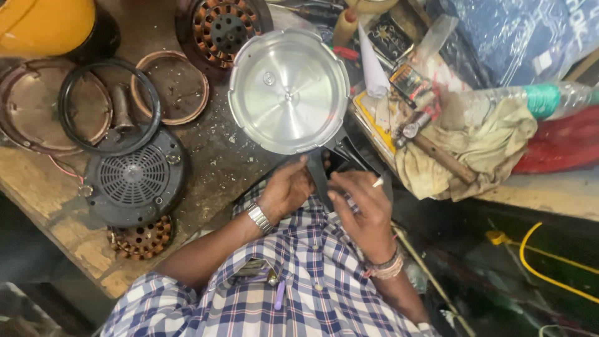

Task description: The person inspects a pressure cooker, repeatedly opening and closing the lid and wiping the rim. They then pick up a motor stator and use a screwdriver to adjust the copper windings.

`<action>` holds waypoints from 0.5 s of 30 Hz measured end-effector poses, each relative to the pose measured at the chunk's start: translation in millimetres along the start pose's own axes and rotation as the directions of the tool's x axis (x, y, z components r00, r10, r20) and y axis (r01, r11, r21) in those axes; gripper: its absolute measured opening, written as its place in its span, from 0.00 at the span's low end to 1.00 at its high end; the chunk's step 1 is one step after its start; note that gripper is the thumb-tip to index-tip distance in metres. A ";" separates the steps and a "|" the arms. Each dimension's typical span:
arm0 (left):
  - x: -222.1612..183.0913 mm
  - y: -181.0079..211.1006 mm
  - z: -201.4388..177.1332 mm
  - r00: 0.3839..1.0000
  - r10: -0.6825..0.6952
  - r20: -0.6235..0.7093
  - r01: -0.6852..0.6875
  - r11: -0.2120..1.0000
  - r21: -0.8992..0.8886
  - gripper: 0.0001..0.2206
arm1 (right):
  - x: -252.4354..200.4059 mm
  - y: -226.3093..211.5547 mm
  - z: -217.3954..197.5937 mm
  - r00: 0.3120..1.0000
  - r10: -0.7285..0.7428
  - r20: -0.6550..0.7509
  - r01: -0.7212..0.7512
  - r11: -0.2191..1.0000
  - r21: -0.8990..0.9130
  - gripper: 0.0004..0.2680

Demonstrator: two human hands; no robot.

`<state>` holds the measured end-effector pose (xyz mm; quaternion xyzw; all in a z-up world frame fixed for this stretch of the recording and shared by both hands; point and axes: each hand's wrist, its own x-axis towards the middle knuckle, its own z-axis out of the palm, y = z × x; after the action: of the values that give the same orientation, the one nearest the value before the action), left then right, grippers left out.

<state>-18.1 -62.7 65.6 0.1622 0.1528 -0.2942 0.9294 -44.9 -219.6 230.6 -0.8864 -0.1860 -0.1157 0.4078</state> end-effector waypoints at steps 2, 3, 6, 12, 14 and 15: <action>-5.6 -2.2 2.7 1.000 0.027 -0.007 -0.026 0.999 0.046 0.21 | -6.1 -3.3 4.0 0.999 0.028 0.039 -0.028 1.000 0.012 0.11; -6.6 -0.1 4.9 0.999 0.036 0.005 -0.036 0.999 0.024 0.20 | -7.7 -5.2 7.0 0.999 0.000 0.052 0.000 1.000 -0.006 0.11; -10.5 2.3 8.5 0.999 0.044 0.031 -0.044 0.999 -0.021 0.20 | -10.7 -7.9 12.5 0.994 -0.071 0.083 0.076 0.995 -0.058 0.11; -12.7 2.3 2.7 1.000 0.014 0.001 -0.014 0.999 -0.047 0.18 | -2.5 9.3 4.3 0.996 -0.091 -0.022 0.081 0.956 -0.283 0.14; -13.3 4.2 5.6 0.999 0.039 -0.027 -0.040 0.999 -0.028 0.17 | 3.4 17.3 -1.5 1.000 0.006 -0.013 -0.010 0.936 -0.352 0.18; -13.7 4.7 7.3 0.999 0.038 -0.026 -0.039 0.999 -0.028 0.17 | 3.9 19.9 -2.7 1.000 0.016 0.001 -0.015 0.932 -0.362 0.19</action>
<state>-24.6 -55.1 78.5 0.1557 0.1654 -0.2720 0.9351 -33.1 -232.6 220.2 -0.9480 -0.1554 -0.1428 0.2384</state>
